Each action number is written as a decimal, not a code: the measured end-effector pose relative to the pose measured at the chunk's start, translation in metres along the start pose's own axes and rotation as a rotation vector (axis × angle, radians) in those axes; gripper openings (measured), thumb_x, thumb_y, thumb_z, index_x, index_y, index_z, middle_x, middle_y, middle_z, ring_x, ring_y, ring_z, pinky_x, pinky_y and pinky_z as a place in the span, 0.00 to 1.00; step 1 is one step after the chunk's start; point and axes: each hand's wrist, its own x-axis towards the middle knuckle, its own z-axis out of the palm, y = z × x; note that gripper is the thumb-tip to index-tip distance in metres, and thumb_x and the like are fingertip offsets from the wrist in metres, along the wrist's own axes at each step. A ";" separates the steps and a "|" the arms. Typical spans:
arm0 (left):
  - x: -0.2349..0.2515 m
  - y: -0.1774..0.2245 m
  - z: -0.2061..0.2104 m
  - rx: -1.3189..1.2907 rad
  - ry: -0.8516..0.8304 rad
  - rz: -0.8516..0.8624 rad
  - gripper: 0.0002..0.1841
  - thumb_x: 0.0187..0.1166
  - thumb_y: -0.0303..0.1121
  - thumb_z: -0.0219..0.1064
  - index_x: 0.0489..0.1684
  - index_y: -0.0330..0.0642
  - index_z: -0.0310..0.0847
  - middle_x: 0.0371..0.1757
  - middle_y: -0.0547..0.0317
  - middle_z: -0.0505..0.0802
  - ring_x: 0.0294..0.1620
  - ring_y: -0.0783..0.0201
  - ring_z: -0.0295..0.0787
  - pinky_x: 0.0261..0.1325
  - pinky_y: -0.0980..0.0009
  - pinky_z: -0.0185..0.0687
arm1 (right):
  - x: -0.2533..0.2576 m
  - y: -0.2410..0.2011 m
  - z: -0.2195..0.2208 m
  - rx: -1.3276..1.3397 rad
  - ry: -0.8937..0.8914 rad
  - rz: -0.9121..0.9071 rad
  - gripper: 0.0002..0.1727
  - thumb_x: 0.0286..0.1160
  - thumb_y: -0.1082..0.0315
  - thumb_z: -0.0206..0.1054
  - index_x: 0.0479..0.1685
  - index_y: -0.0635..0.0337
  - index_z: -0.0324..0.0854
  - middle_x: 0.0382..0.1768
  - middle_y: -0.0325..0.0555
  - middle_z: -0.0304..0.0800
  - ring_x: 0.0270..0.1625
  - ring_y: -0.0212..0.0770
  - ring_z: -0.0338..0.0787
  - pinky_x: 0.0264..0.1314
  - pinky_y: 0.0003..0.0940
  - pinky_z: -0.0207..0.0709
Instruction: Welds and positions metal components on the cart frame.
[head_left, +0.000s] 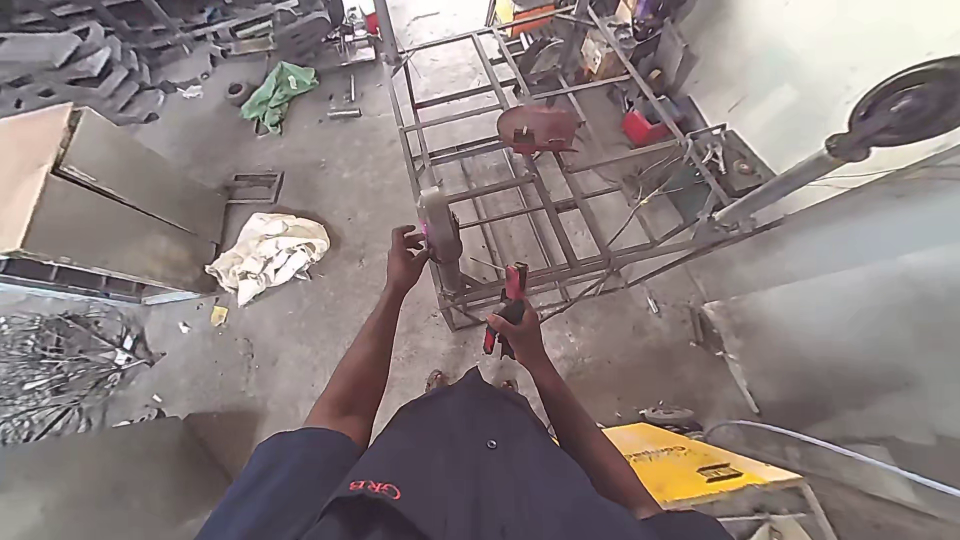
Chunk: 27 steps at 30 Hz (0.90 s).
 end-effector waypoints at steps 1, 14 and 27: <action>0.000 0.001 0.000 0.004 -0.001 -0.008 0.36 0.69 0.28 0.78 0.77 0.40 0.63 0.60 0.52 0.93 0.51 0.57 0.92 0.49 0.59 0.89 | 0.000 -0.001 0.000 -0.005 0.003 0.005 0.40 0.51 0.50 0.86 0.62 0.65 0.75 0.35 0.49 0.90 0.30 0.42 0.91 0.31 0.40 0.89; 0.004 0.056 -0.048 0.043 -0.110 0.238 0.56 0.58 0.58 0.83 0.90 0.44 0.60 0.88 0.47 0.71 0.85 0.51 0.68 0.80 0.50 0.73 | -0.005 -0.010 -0.011 -0.043 0.030 -0.010 0.41 0.53 0.50 0.84 0.64 0.67 0.72 0.36 0.49 0.90 0.31 0.42 0.92 0.32 0.40 0.90; 0.027 0.103 -0.031 0.628 -0.193 0.177 0.73 0.37 0.77 0.82 0.93 0.49 0.54 0.85 0.51 0.75 0.86 0.46 0.66 0.82 0.32 0.61 | -0.004 -0.011 -0.012 0.030 0.024 -0.030 0.40 0.54 0.54 0.85 0.63 0.68 0.72 0.34 0.50 0.90 0.29 0.44 0.91 0.30 0.41 0.89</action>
